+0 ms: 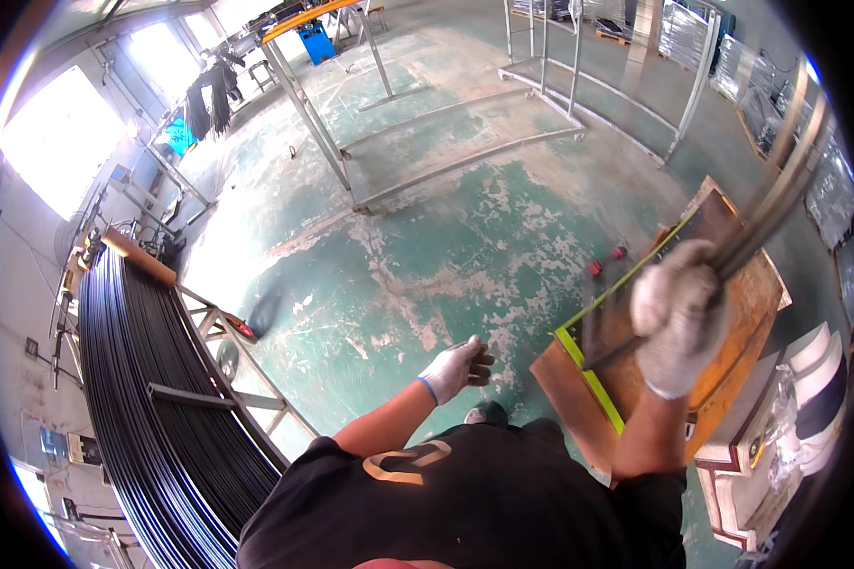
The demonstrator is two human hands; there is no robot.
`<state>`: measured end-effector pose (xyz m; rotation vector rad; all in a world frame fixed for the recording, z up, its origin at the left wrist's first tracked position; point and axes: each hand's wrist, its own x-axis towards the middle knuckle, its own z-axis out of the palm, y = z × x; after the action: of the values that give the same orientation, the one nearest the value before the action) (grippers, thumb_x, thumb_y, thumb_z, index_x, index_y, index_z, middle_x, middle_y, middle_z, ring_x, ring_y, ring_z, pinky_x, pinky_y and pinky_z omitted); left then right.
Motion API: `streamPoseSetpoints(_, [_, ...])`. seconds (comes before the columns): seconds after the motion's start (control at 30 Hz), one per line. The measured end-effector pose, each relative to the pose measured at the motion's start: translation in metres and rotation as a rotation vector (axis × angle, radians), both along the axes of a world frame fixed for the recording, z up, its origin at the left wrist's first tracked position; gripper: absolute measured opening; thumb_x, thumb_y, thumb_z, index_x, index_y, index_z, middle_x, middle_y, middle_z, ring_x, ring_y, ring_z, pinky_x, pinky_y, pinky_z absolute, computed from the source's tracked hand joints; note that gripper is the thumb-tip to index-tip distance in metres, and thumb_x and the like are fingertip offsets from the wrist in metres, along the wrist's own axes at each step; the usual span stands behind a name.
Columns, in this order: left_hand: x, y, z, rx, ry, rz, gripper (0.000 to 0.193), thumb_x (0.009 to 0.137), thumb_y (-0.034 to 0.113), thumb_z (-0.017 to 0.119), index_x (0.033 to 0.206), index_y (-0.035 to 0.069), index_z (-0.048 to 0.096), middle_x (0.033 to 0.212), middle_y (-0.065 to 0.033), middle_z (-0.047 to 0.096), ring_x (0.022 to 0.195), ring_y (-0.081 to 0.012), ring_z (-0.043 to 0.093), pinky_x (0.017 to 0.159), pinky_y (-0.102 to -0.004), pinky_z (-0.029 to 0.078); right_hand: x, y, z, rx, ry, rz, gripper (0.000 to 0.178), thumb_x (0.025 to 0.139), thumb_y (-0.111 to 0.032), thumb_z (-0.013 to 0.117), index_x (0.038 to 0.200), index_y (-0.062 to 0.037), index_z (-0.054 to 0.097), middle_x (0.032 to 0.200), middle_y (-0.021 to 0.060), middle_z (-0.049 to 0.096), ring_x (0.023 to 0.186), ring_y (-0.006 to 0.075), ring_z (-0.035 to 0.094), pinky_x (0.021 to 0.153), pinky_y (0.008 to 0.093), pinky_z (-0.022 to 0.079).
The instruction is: The person measures a metal frame on a wooden table using a tape measure, then picks up the frame and walks across the workshop to place it with other frames. The person also briefly handles a power tool on a cluttered table.
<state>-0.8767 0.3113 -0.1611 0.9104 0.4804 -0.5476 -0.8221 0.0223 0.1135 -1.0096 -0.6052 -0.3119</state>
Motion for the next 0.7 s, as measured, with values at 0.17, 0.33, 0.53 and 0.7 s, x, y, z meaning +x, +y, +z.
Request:
streamPoseSetpoints(0.17, [0.028,0.069,0.028,-0.640,-0.002,0.202,0.078,0.107,0.068,0.050,0.152,0.004,0.048,0.129,-0.0190,0.065,0.112,-0.0388,0.065,0.106,-0.0571,0.052,0.057,0.164,-0.008,0.219,0.104,0.447,0.029,0.113,-0.036,0.061,0.111,-0.0073,0.058,0.063,-0.0027,0.046,0.048,0.0102,0.043,0.043,0.0287,0.035])
streamPoseSetpoints(0.33, [0.075,0.170,0.028,-0.776,-0.397,0.347,0.096,0.091,0.075,0.070,0.145,-0.004,0.054,0.130,-0.0160,0.066,0.121,-0.0335,0.063,0.112,-0.0525,0.048,0.123,0.282,-0.054,0.255,0.252,0.829,0.037,0.111,-0.044,0.061,0.106,-0.0078,0.056,0.062,-0.0017,0.043,0.046,0.0109,0.039,0.042,0.0306,0.033])
streamPoseSetpoints(0.53, [0.129,0.297,0.019,-0.593,-0.267,0.782,0.049,0.106,0.048,0.064,0.125,0.003,0.063,0.110,-0.0136,0.070,0.101,-0.0365,0.067,0.093,-0.0509,0.055,0.204,0.412,-0.096,0.014,0.432,1.011,0.051,0.099,-0.051,0.078,0.102,-0.0029,0.059,0.063,-0.0018,0.047,0.050,0.0099,0.044,0.046,0.0284,0.034])
streamPoseSetpoints(0.7, [0.162,0.383,0.030,-0.632,-0.121,1.151,0.016,0.111,0.020,0.059,0.113,0.005,0.062,0.087,-0.0076,0.062,0.077,-0.0243,0.064,0.073,-0.0394,0.056,0.264,0.527,-0.101,-0.167,0.444,1.279,0.051,0.095,-0.048,0.084,0.105,-0.0034,0.060,0.069,0.0005,0.053,0.054,0.0108,0.047,0.050,0.0284,0.034])
